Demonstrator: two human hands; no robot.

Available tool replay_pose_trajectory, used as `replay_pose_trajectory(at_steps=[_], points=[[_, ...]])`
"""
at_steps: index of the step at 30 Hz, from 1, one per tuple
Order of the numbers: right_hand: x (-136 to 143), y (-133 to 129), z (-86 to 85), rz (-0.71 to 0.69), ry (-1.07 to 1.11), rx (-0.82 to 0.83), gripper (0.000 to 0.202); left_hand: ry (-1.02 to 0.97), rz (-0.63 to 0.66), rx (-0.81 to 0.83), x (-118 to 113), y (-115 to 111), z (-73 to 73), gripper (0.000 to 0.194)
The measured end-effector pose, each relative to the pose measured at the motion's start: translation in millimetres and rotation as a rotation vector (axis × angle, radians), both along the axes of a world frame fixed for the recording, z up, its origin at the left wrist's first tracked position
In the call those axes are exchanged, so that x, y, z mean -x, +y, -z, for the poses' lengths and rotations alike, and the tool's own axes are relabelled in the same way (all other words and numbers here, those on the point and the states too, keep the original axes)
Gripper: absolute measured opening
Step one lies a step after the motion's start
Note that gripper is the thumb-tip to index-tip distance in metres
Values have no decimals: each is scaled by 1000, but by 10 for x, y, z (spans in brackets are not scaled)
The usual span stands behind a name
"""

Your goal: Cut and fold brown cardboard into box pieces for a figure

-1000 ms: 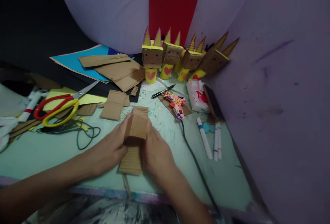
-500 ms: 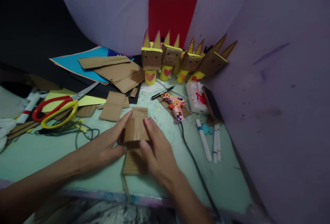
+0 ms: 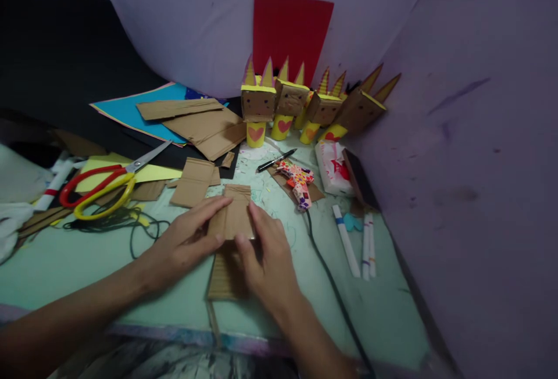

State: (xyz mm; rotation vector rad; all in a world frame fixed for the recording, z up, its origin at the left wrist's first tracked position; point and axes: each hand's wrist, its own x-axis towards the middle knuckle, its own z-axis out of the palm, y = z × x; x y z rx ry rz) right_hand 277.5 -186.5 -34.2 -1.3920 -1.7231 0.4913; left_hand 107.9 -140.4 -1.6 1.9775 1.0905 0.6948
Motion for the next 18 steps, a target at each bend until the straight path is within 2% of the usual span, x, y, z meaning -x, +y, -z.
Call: replay_pose_trajectory(at_steps=[8,13,18], points=[[-10,4,3,2,49,41,46,-4,-185,-48,-137,40,51,36],[-113,-120,-19,-36,156,114,50,11,-200,-33,-97,43,45,35],[-229,-305,-44,-186,119,135,59,47,-186,-25,-85,40,27,35]])
